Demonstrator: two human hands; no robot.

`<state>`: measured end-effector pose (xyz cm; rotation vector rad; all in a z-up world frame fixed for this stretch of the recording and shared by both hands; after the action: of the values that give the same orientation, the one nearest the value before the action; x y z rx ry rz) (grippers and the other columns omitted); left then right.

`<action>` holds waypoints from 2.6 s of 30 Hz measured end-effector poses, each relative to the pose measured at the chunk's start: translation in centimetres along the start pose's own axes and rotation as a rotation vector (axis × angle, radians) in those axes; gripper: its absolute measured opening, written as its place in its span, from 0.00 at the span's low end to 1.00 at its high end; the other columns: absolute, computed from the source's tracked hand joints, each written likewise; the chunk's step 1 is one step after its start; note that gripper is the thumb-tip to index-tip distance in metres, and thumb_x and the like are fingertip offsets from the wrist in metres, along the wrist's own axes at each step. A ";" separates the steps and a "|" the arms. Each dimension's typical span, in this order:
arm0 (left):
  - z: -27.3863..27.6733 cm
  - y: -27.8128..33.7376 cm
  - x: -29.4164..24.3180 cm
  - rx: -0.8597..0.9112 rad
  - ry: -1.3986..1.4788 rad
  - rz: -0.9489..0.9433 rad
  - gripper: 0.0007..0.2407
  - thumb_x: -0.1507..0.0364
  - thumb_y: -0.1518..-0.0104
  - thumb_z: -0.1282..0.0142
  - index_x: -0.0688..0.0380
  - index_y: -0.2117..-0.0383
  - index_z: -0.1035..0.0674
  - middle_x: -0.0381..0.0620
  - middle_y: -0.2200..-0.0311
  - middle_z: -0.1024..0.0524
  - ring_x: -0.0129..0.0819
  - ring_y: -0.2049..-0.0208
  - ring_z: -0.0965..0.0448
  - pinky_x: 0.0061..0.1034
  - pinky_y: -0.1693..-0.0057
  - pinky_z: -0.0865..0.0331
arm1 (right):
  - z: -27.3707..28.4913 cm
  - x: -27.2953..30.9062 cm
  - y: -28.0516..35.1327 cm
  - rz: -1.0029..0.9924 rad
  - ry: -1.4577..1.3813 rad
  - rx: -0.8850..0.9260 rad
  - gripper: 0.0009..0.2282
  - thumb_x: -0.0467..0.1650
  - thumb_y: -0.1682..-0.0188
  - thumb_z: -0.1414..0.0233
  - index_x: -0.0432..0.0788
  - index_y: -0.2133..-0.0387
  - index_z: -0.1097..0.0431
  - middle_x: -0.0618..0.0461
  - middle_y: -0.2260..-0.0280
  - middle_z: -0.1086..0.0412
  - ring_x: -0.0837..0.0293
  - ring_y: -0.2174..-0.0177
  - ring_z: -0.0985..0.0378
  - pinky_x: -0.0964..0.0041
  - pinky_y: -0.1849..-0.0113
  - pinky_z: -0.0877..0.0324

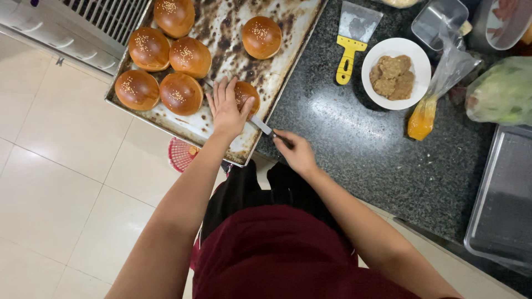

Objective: The person slices multiple sesame-topped burger buns in half horizontally using a long serrated knife on a baking tray. Then the person removes lettuce leaves from a plastic bag and trims the base of the leaves with the same knife on the countertop.

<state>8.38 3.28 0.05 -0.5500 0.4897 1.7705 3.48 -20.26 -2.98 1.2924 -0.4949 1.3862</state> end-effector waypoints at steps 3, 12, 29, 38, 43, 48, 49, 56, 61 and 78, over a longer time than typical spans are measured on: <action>-0.1 -0.2 0.0 0.021 -0.014 0.016 0.32 0.52 0.38 0.47 0.52 0.31 0.42 0.53 0.29 0.49 0.53 0.26 0.60 0.52 0.27 0.73 | 0.3 -0.1 0.1 -0.021 0.064 0.002 0.15 0.31 0.48 0.42 0.43 0.48 0.24 0.47 0.64 0.21 0.62 0.66 0.25 0.68 0.60 0.28; -0.2 0.0 0.2 0.021 -0.005 0.046 0.32 0.51 0.37 0.48 0.50 0.31 0.43 0.53 0.28 0.51 0.52 0.26 0.61 0.53 0.27 0.73 | 3.7 -1.4 5.3 0.013 -0.097 0.028 0.13 0.30 0.48 0.43 0.41 0.50 0.25 0.55 0.62 0.21 0.68 0.65 0.23 0.71 0.60 0.28; 0.7 -0.2 -0.5 0.094 -0.062 0.136 0.46 0.48 0.54 0.33 0.51 0.30 0.48 0.61 0.34 0.47 0.60 0.32 0.48 0.51 0.31 0.52 | 20.7 -9.7 8.4 -0.104 -0.019 -0.067 0.12 0.34 0.44 0.46 0.40 0.55 0.20 0.55 0.72 0.28 0.68 0.74 0.33 0.73 0.71 0.36; 1.5 -0.9 -3.3 0.098 -0.212 0.260 0.53 0.56 0.65 0.25 0.49 0.30 0.51 0.60 0.42 0.42 0.59 0.39 0.40 0.47 0.38 0.36 | 18.7 -7.1 3.2 -0.148 -0.386 -0.215 0.12 0.36 0.45 0.49 0.41 0.55 0.25 0.62 0.78 0.33 0.70 0.79 0.35 0.74 0.77 0.42; 1.9 -1.4 -3.7 -0.043 -0.094 0.263 0.52 0.55 0.64 0.25 0.54 0.30 0.49 0.61 0.43 0.40 0.60 0.40 0.38 0.46 0.38 0.35 | 15.7 -1.6 0.4 -0.046 -0.513 -0.112 0.13 0.36 0.43 0.50 0.39 0.55 0.25 0.60 0.81 0.36 0.69 0.82 0.41 0.74 0.79 0.47; 2.5 -4.0 -3.6 0.010 -0.139 0.309 0.54 0.53 0.64 0.25 0.52 0.30 0.50 0.60 0.42 0.41 0.59 0.39 0.38 0.48 0.35 0.40 | 15.6 2.3 -1.8 -0.014 -0.514 -0.160 0.15 0.37 0.43 0.51 0.39 0.53 0.26 0.59 0.81 0.36 0.69 0.82 0.41 0.74 0.79 0.47; 2.6 -4.6 -3.5 0.034 -0.149 0.326 0.54 0.52 0.65 0.26 0.52 0.30 0.51 0.60 0.41 0.41 0.59 0.38 0.38 0.48 0.35 0.41 | 15.5 2.4 -2.1 -0.045 -0.516 -0.178 0.15 0.37 0.43 0.51 0.40 0.53 0.26 0.59 0.81 0.36 0.69 0.82 0.41 0.74 0.79 0.47; 4.1 -11.4 -4.3 0.157 -0.171 0.123 0.54 0.47 0.60 0.29 0.55 0.30 0.54 0.63 0.36 0.48 0.60 0.33 0.48 0.53 0.31 0.55 | 11.8 2.3 -3.6 -0.165 -0.546 -0.265 0.15 0.37 0.43 0.51 0.38 0.54 0.26 0.59 0.81 0.38 0.69 0.82 0.42 0.73 0.80 0.48; 7.5 -21.4 -2.6 0.024 -0.038 0.055 0.47 0.51 0.52 0.33 0.56 0.30 0.51 0.66 0.34 0.48 0.62 0.34 0.46 0.52 0.33 0.46 | 6.4 3.5 -6.1 -0.236 -0.670 -0.273 0.15 0.37 0.43 0.52 0.38 0.53 0.28 0.58 0.80 0.36 0.68 0.83 0.40 0.73 0.80 0.46; 2.7 -42.8 9.1 -0.014 0.723 0.565 0.43 0.50 0.57 0.32 0.62 0.36 0.37 0.62 0.37 0.32 0.52 0.35 0.30 0.38 0.30 0.38 | 0.3 7.1 -4.9 -0.386 -0.693 -0.545 0.16 0.36 0.44 0.52 0.36 0.52 0.29 0.57 0.79 0.37 0.69 0.83 0.44 0.73 0.81 0.51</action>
<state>47.30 22.73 -5.16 -1.1563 1.2263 2.0682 9.55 -16.07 1.53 1.2904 -0.9538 0.4037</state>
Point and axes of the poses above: each hand's wrist, its own y-axis away from the middle knuckle, its own z-axis out of the back of the hand, x = y × z, the point moved 9 cm from there along -y, towards the middle knuckle
